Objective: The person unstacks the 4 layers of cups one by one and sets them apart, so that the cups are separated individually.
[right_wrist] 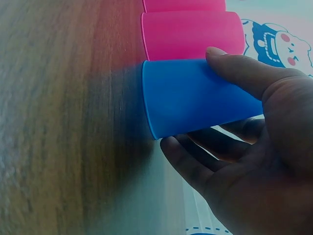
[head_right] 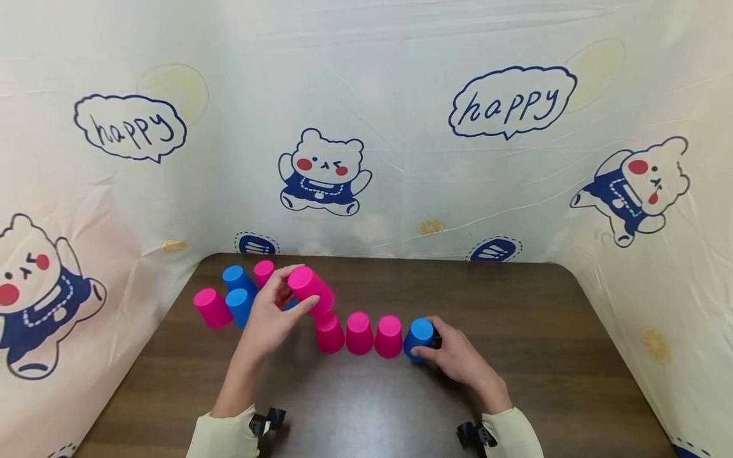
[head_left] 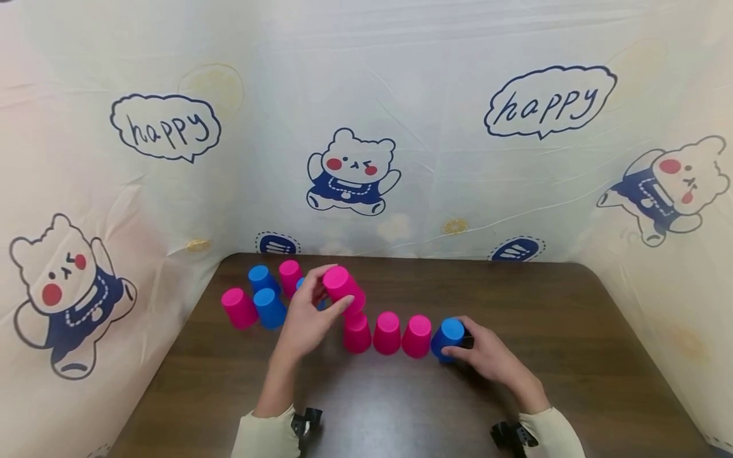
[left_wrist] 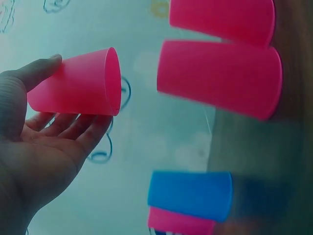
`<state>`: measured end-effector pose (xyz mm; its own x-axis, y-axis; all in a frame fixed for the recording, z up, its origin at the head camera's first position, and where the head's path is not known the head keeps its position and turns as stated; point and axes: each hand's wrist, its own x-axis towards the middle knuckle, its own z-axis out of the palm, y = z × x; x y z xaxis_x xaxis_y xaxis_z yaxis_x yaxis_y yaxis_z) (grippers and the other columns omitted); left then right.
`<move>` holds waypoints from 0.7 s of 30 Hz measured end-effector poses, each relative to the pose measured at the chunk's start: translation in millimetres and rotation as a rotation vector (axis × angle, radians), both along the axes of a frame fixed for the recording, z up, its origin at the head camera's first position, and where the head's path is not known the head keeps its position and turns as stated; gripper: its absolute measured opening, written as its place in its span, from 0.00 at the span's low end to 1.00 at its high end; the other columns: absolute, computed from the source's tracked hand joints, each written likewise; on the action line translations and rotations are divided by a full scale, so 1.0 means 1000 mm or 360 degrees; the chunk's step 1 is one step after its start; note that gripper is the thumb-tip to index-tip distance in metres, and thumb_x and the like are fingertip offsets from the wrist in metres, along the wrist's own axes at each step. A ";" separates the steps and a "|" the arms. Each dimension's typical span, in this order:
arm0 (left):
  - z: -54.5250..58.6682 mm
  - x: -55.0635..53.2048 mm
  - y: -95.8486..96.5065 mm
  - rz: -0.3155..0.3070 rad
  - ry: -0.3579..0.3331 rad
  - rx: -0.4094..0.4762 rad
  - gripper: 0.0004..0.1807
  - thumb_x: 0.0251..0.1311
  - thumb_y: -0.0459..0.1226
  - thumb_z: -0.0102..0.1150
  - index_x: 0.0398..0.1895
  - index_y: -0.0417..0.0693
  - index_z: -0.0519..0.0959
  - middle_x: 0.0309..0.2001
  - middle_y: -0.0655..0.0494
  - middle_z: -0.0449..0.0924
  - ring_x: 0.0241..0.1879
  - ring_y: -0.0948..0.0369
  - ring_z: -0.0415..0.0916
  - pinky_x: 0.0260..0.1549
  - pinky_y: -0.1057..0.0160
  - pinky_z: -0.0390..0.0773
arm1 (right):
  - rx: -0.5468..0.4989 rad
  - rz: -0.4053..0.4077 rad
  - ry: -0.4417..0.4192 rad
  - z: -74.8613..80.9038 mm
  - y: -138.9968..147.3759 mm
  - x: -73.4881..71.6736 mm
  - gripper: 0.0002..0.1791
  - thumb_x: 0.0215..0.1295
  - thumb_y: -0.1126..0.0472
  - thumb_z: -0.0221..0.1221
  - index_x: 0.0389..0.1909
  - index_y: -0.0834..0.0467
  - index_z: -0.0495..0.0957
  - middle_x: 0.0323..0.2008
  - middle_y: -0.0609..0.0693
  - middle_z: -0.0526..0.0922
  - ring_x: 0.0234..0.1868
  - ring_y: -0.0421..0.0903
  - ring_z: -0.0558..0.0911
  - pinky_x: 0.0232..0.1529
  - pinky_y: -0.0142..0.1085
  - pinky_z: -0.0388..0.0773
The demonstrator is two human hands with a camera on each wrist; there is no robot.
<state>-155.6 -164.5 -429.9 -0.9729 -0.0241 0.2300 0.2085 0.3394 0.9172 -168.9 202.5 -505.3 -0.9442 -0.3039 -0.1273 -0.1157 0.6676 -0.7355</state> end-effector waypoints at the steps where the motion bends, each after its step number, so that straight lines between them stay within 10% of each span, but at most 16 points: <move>1: -0.002 0.001 -0.004 0.0028 -0.0013 -0.0011 0.40 0.60 0.39 0.77 0.74 0.57 0.69 0.66 0.53 0.77 0.66 0.49 0.77 0.64 0.41 0.79 | 0.0003 -0.0001 -0.0003 0.000 0.000 0.000 0.33 0.66 0.46 0.71 0.67 0.56 0.73 0.59 0.57 0.84 0.60 0.57 0.82 0.63 0.63 0.79; 21: -0.047 0.021 -0.075 0.0304 -0.0352 -0.0076 0.37 0.64 0.33 0.73 0.74 0.50 0.65 0.70 0.44 0.71 0.72 0.41 0.69 0.68 0.37 0.73 | 0.0000 0.0013 -0.0007 0.003 -0.002 0.002 0.33 0.67 0.47 0.71 0.67 0.56 0.73 0.59 0.58 0.83 0.60 0.58 0.82 0.62 0.64 0.79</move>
